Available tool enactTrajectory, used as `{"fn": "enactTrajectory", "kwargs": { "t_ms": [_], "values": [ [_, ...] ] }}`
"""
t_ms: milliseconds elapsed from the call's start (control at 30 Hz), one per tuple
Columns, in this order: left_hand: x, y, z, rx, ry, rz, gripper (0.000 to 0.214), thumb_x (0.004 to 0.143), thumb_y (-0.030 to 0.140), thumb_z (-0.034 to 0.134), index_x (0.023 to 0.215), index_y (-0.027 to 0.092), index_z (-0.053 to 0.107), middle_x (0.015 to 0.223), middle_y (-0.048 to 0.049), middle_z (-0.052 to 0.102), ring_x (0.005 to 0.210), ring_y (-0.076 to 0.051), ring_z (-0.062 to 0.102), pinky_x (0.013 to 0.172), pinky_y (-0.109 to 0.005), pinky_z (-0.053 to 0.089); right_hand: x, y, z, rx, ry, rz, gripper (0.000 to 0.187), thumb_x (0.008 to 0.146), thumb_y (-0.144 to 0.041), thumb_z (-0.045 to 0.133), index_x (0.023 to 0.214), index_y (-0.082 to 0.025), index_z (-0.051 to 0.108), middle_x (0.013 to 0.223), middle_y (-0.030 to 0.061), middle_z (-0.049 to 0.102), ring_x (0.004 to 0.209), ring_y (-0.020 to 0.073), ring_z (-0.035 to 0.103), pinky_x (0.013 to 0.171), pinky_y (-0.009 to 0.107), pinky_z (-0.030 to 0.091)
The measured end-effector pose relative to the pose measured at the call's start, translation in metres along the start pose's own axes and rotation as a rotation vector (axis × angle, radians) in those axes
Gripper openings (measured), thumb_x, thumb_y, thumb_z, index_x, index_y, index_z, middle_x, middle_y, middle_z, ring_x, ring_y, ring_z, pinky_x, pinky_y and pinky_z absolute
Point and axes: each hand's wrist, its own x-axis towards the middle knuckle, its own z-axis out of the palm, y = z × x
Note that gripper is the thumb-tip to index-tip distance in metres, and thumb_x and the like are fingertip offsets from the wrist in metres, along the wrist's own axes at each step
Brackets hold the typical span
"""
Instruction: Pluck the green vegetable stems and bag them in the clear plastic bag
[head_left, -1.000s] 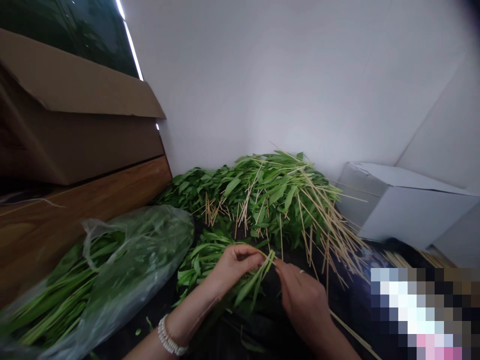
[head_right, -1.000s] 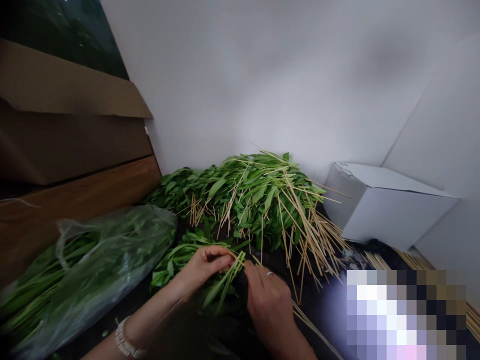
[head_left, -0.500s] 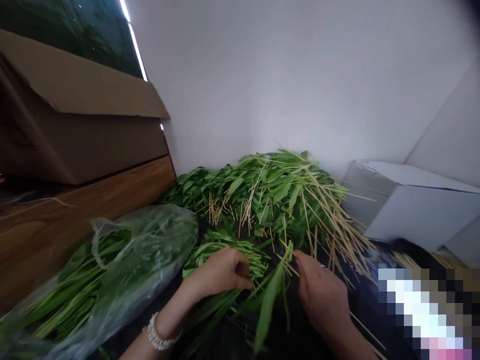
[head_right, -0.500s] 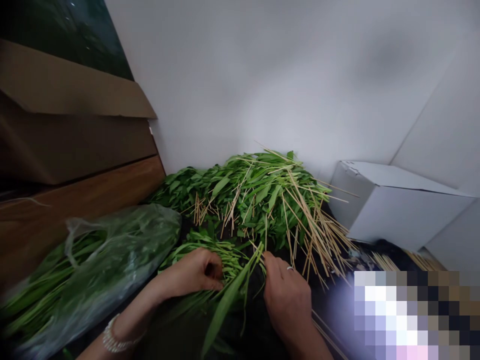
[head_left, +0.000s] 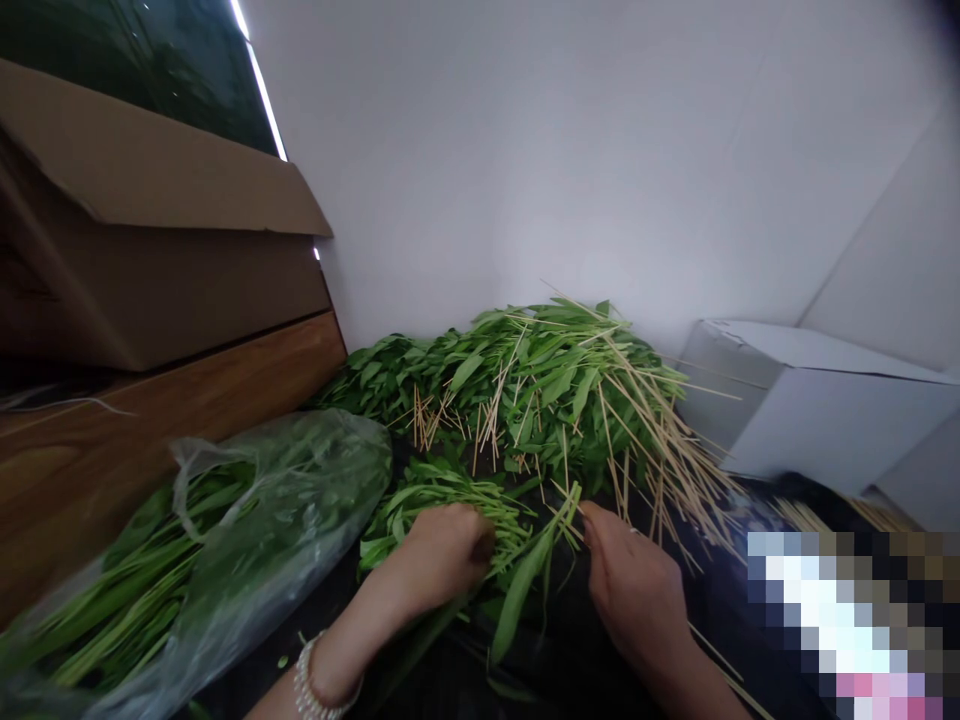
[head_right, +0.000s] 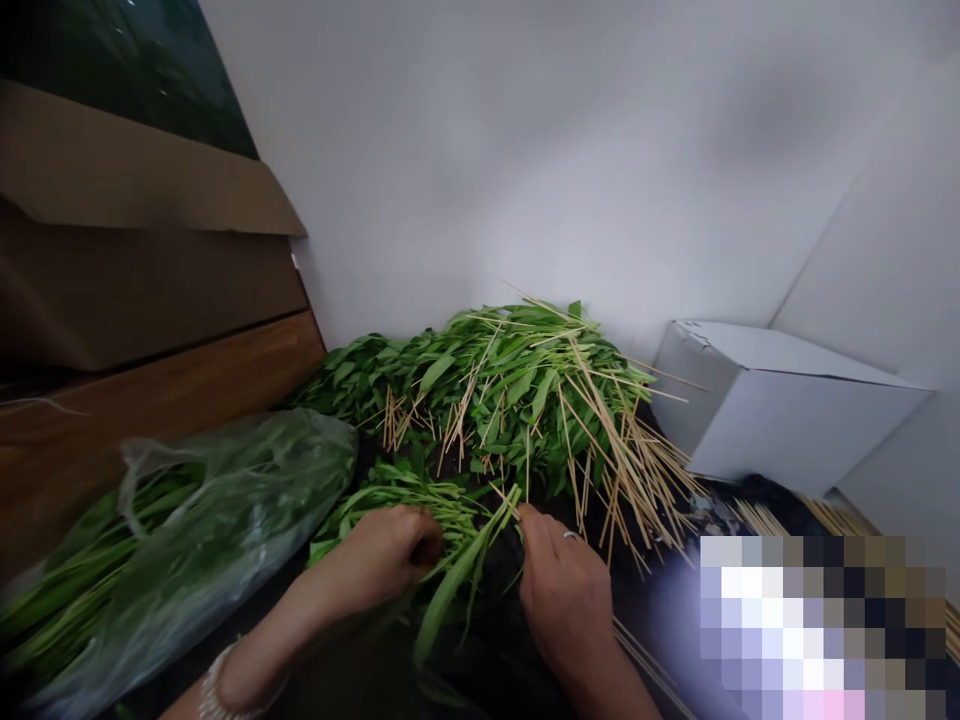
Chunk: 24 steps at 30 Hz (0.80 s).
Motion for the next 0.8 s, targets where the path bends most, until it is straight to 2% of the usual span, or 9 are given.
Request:
{"fn": "enactTrajectory", "kwargs": {
  "t_ms": [100, 200, 300, 367, 467, 567, 800],
  "values": [
    [0.003, -0.001, -0.008, -0.306, 0.086, 0.045, 0.008, 0.073, 0.016, 0.059, 0.072, 0.019, 0.066, 0.074, -0.0004, 0.066, 0.07, -0.015, 0.057, 0.062, -0.024, 0.037, 0.0, 0.0, -0.001, 0.015, -0.019, -0.004, 0.029, 0.096, -0.015, 0.032, 0.103, -0.014, 0.06, 0.075, 0.0027, 0.066, 0.06, 0.0123, 0.059, 0.061, 0.024, 0.039],
    [0.009, 0.0, -0.011, -0.746, 0.138, 0.026, 0.01, 0.08, 0.027, 0.06, 0.079, 0.018, 0.064, 0.081, -0.0026, 0.068, 0.076, -0.015, 0.059, 0.07, -0.024, 0.042, -0.001, -0.001, -0.001, 0.031, -0.024, -0.025, 0.031, 0.097, -0.016, 0.03, 0.103, -0.014, 0.06, 0.072, 0.0018, 0.064, 0.059, 0.0119, 0.058, 0.06, 0.024, 0.038],
    [0.015, 0.001, -0.006, -1.157, 0.142, -0.062, 0.022, 0.076, 0.036, 0.07, 0.082, 0.016, 0.062, 0.082, -0.0048, 0.071, 0.075, -0.015, 0.062, 0.071, -0.025, 0.045, -0.002, -0.003, 0.0, 0.055, -0.043, -0.052, 0.032, 0.098, -0.016, 0.03, 0.107, -0.014, 0.06, 0.069, 0.0009, 0.062, 0.056, 0.0115, 0.056, 0.059, 0.024, 0.037],
    [0.018, 0.002, 0.001, -1.338, 0.146, -0.13, 0.031, 0.071, 0.036, 0.076, 0.091, 0.016, 0.065, 0.081, -0.0053, 0.072, 0.073, -0.015, 0.064, 0.072, -0.025, 0.046, -0.003, -0.005, 0.002, 0.065, -0.059, -0.077, 0.032, 0.098, -0.016, 0.031, 0.11, -0.014, 0.061, 0.067, 0.0003, 0.06, 0.054, 0.0114, 0.054, 0.058, 0.025, 0.036],
    [0.02, 0.003, 0.01, -1.483, 0.169, -0.216, 0.041, 0.064, 0.035, 0.082, 0.097, 0.015, 0.07, 0.083, -0.0064, 0.075, 0.074, -0.015, 0.066, 0.075, -0.026, 0.048, -0.004, -0.007, 0.003, 0.076, -0.065, -0.112, 0.032, 0.097, -0.014, 0.033, 0.112, -0.013, 0.061, 0.066, -0.0001, 0.06, 0.053, 0.0112, 0.054, 0.057, 0.025, 0.035],
    [0.021, 0.005, 0.016, -1.535, 0.201, -0.277, 0.034, 0.059, 0.033, 0.085, 0.085, 0.013, 0.074, 0.079, -0.0058, 0.075, 0.07, -0.013, 0.066, 0.071, -0.023, 0.048, -0.004, -0.009, 0.003, 0.077, -0.058, -0.128, 0.033, 0.097, -0.012, 0.032, 0.111, -0.013, 0.061, 0.065, -0.0003, 0.06, 0.052, 0.0115, 0.053, 0.055, 0.026, 0.034],
    [0.021, 0.008, 0.019, -1.599, 0.165, -0.301, 0.03, 0.059, 0.03, 0.086, 0.083, 0.015, 0.076, 0.079, -0.0051, 0.076, 0.067, -0.012, 0.066, 0.069, -0.022, 0.05, -0.003, -0.01, 0.003, 0.06, -0.061, -0.116, 0.035, 0.097, -0.012, 0.03, 0.11, -0.013, 0.063, 0.064, -0.0004, 0.059, 0.051, 0.0112, 0.052, 0.055, 0.026, 0.033]
  ]
}}
